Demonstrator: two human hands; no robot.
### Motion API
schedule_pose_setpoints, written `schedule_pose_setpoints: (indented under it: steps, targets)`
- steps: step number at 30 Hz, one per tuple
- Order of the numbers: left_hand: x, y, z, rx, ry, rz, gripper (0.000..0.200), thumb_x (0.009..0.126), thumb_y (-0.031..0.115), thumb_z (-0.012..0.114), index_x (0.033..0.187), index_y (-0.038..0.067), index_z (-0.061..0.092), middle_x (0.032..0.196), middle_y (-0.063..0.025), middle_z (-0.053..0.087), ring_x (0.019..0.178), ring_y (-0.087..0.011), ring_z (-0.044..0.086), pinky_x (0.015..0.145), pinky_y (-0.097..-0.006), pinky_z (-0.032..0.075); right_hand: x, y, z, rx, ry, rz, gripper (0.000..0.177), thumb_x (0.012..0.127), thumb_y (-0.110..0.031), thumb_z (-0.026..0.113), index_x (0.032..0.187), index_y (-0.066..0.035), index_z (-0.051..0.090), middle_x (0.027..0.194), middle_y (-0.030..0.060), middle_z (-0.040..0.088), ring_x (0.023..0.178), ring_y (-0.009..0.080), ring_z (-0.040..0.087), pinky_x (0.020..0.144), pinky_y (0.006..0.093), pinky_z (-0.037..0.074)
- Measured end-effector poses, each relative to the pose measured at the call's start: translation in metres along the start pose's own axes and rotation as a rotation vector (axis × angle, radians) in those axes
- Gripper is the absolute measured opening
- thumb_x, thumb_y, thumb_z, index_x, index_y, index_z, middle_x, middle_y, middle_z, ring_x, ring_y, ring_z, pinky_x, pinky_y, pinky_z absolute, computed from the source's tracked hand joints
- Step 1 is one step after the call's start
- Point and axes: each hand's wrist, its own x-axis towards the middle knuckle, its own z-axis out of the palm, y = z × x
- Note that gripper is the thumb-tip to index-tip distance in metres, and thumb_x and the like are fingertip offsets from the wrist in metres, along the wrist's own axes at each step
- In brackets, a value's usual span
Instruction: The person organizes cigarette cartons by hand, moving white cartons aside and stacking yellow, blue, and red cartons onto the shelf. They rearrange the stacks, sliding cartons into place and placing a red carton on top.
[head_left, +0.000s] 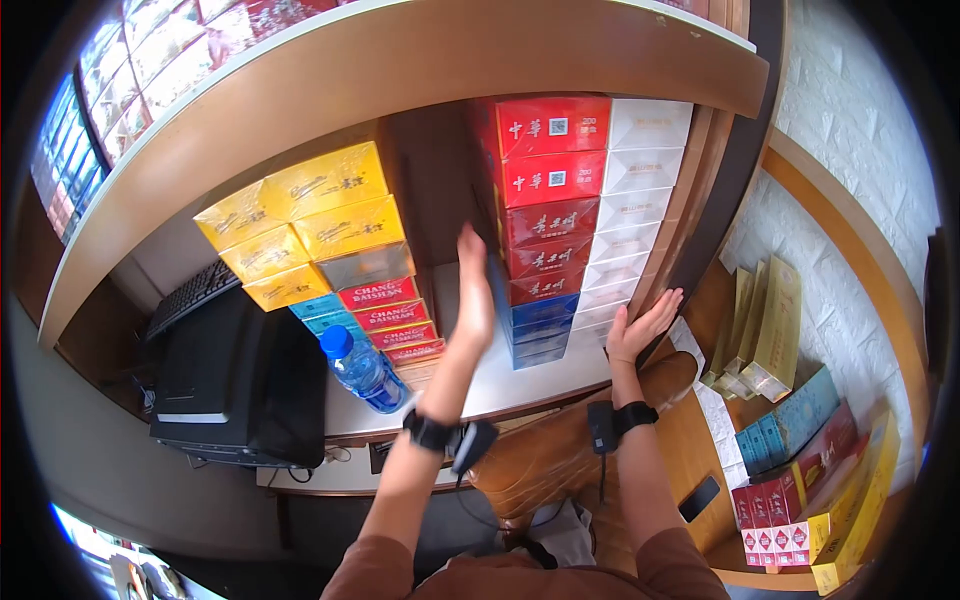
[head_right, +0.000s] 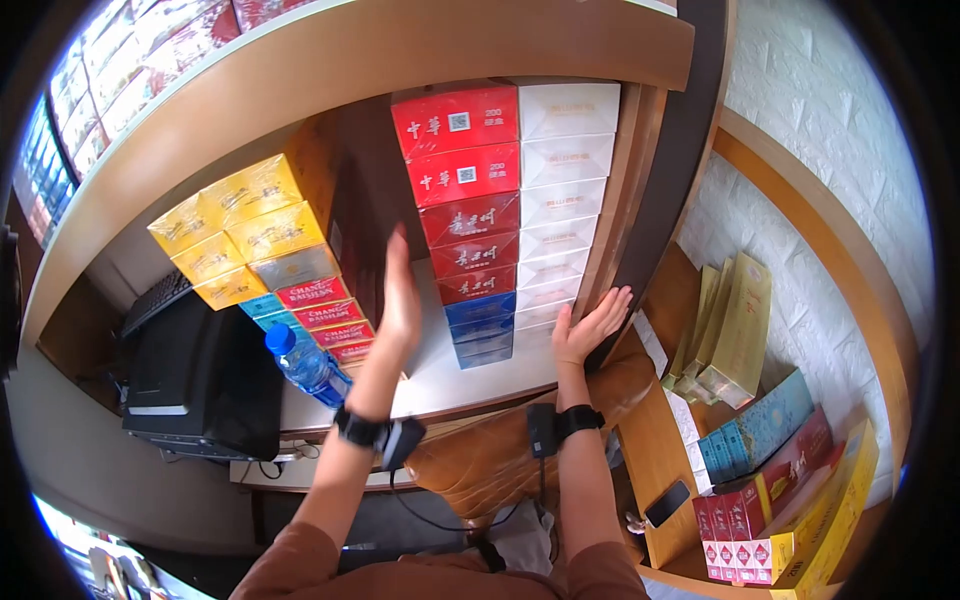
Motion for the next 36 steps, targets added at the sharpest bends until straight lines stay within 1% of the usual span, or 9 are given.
schedule_pose_setpoints:
  steps: [2,6,9,13,15,23,28,29,36]
  targets:
    - [-0.052,-0.002,-0.023,0.274,-0.208,0.031,0.067,0.091,0.036,0.046,0.140,-0.001,0.019,0.147,-0.0169,0.019,0.137,-0.0243,0.016,0.110,-0.0343,0.014,0.000,0.000,-0.001,0.001,-0.010,-0.007,0.074,0.087,-0.042,0.045,0.137,0.006,0.021,0.143,0.0256,0.021,0.132,0.0419,0.020,0.106,0.0501,0.015]
    - [-0.128,-0.010,-0.068,0.664,-0.562,-0.076,0.044,0.088,0.023,0.053,0.123,-0.003,0.045,0.125,-0.0257,0.048,0.121,-0.0363,0.042,0.102,-0.0370,0.033,0.001,0.000,-0.003,0.013,-0.031,-0.006,0.076,0.087,-0.042,0.047,0.138,0.006,0.018,0.145,0.0249,0.018,0.133,0.0413,0.018,0.107,0.0500,0.013]
    - [-0.171,-0.038,-0.087,0.916,-0.509,0.050,0.037,0.086,0.022,0.053,0.115,-0.001,0.051,0.112,-0.0231,0.056,0.102,-0.0395,0.054,0.089,-0.0424,0.043,0.002,-0.006,-0.007,0.021,-0.087,0.041,0.078,0.086,-0.041,0.049,0.139,0.005,0.015,0.146,0.0234,0.015,0.134,0.0407,0.016,0.107,0.0500,0.012]
    - [-0.193,-0.044,-0.078,1.177,-0.499,0.012,0.027,0.087,0.021,0.052,0.107,0.003,0.056,0.107,-0.0185,0.060,0.098,-0.0360,0.057,0.085,-0.0422,0.045,0.003,-0.030,-0.033,0.128,-0.197,0.177,0.077,0.081,-0.027,0.057,0.140,0.001,0.016,0.146,0.0218,0.015,0.134,0.0385,0.017,0.107,0.0486,0.013]
    - [-0.192,-0.046,-0.077,1.091,-0.424,0.051,0.029,0.087,0.021,0.052,0.108,0.002,0.055,0.108,-0.0197,0.059,0.099,-0.0370,0.056,0.086,-0.0420,0.045,-0.009,-0.045,-0.050,0.184,-0.238,0.254,0.072,0.075,-0.015,0.059,0.137,-0.001,0.024,0.144,0.0220,0.021,0.133,0.0368,0.021,0.106,0.0470,0.016]
    - [-0.042,-0.028,-0.036,0.439,-0.059,0.249,0.039,0.093,0.020,0.041,0.124,-0.003,0.044,0.126,-0.0238,0.047,0.119,-0.0381,0.042,0.102,-0.0377,0.032,-0.052,-0.059,-0.110,-0.287,-0.590,0.219,0.062,0.076,-0.014,0.058,0.132,-0.004,0.032,0.141,0.0178,0.029,0.130,0.0316,0.028,0.106,0.0468,0.017]
    - [0.072,-0.087,0.000,0.310,0.096,-0.167,0.055,0.093,0.042,0.032,0.132,0.004,0.041,0.132,-0.0189,0.045,0.123,-0.0334,0.041,0.102,-0.0342,0.030,-0.055,-0.056,-0.110,-0.228,-0.578,0.238,0.060,0.077,-0.016,0.058,0.130,-0.003,0.034,0.138,0.0189,0.033,0.129,0.0321,0.030,0.106,0.0439,0.019]
    - [0.078,-0.083,-0.006,0.174,-0.058,-0.313,0.058,0.093,0.047,0.032,0.133,0.006,0.040,0.132,-0.0163,0.045,0.124,-0.0302,0.041,0.102,-0.0328,0.030,-0.054,-0.056,-0.111,-0.216,-0.585,0.244,0.061,0.076,-0.017,0.058,0.130,-0.003,0.034,0.138,0.0190,0.033,0.129,0.0321,0.030,0.106,0.0445,0.019]
    - [0.076,-0.086,-0.001,0.070,-0.010,-0.257,0.070,0.092,0.057,0.024,0.134,0.003,0.037,0.135,-0.0170,0.042,0.126,-0.0276,0.039,0.103,-0.0330,0.029,-0.052,-0.061,-0.107,-0.260,-0.592,0.229,0.063,0.075,-0.020,0.058,0.130,-0.003,0.033,0.138,0.0185,0.033,0.128,0.0313,0.031,0.105,0.0461,0.019]
